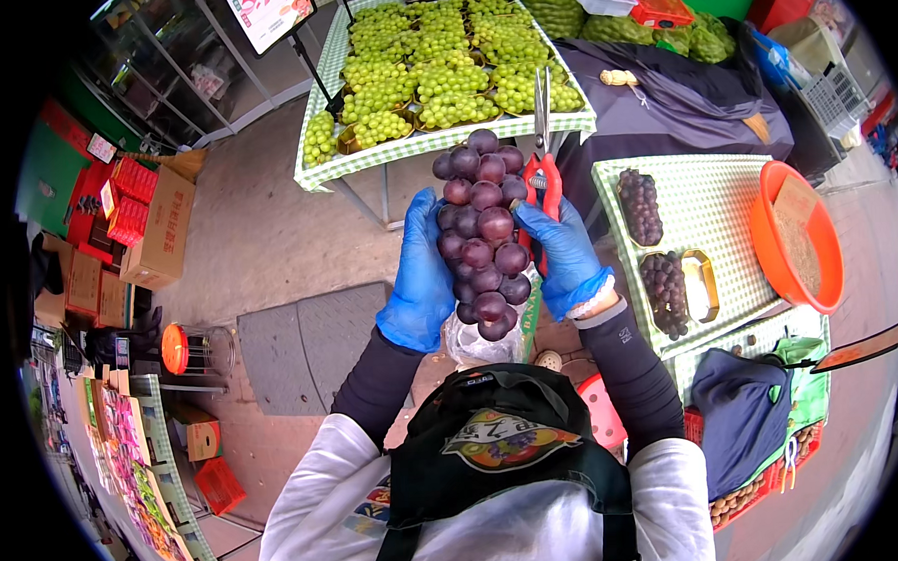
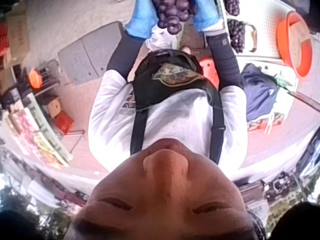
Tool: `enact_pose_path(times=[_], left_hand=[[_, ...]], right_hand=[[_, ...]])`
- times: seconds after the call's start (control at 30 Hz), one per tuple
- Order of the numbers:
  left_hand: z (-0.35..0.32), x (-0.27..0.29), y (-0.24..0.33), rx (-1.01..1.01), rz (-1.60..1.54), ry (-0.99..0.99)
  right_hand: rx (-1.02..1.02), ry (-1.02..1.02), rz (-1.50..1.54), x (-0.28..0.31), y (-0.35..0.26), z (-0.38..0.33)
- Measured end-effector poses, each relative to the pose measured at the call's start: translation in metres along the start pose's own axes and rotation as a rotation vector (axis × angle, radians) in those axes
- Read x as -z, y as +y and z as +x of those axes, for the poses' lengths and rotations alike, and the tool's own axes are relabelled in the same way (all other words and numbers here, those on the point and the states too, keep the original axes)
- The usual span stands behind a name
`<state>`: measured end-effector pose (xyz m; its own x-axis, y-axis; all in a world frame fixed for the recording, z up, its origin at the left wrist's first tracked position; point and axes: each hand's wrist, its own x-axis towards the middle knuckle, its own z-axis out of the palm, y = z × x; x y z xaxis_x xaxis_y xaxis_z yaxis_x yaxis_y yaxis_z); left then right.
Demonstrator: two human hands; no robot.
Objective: The person uses shears to trim stems and remove loose grapes from bunches of purple grapes. They place the trimmed grapes into gold-colored trays on a table covered with a checkered cloth.
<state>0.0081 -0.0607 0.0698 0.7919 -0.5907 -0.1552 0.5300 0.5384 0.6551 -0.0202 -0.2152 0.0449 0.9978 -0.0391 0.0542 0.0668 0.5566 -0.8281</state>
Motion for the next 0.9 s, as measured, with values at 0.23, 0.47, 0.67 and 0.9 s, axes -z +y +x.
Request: enact_pose_path(times=[0.23, 0.47, 0.67, 0.9], left_hand=[[-0.004, 0.007, 0.008, 0.054, -0.054, -0.118], [-0.002, 0.015, 0.015, 0.05, -0.093, -0.168], [-0.001, 0.026, 0.025, 0.083, -0.119, -0.157], [0.001, 0.055, 0.027, 0.128, -0.095, -0.237]], right_hand=[[-0.256, 0.016, 0.205, -0.006, -0.009, -0.002], [-0.368, 0.026, 0.244, -0.021, -0.011, -0.006], [-0.264, 0.049, 0.095, -0.039, -0.008, -0.002], [-0.171, 0.077, -0.026, -0.036, 0.011, 0.014]])
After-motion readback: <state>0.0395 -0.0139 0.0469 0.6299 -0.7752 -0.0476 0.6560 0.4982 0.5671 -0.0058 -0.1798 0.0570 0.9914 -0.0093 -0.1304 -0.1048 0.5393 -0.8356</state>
